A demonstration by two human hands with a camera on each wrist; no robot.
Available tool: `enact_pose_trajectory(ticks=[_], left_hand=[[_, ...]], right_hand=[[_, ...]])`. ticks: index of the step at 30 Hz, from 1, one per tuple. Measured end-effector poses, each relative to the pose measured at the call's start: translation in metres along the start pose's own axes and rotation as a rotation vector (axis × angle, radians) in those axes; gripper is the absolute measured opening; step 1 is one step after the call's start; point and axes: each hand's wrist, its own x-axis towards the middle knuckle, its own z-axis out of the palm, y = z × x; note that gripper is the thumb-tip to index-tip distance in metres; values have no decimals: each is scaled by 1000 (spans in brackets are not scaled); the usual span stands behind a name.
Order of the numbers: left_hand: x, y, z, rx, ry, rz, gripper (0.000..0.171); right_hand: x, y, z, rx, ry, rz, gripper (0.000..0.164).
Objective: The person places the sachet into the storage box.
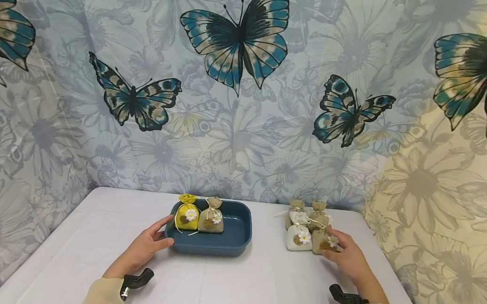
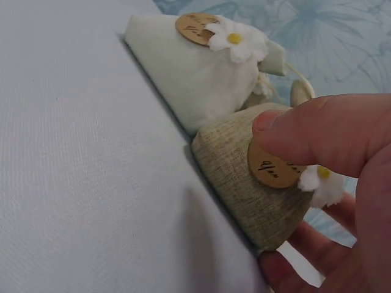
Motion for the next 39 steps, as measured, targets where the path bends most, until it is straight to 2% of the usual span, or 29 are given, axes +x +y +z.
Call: enact_pose_trajectory(ticks=[7,14,23,32,39], left_hand=[[1,2,0,-15,-5,-10,75],[1,0,0,-33,-19,-4,75],[1,0,-1,-21,-15,1,75],[1,-1,-1,-18,-10,-4,75],[0,0,-1,-6,0,-7,75]], right_hand=[[0,4,3,-64,11,-58,75],[-4,8,6,-143,26,-9,74],[-8,12,12,-112,71,-78,68],[-7,9,14,-158,101,-2,66],[-9,10,17,-199,126,11,67]])
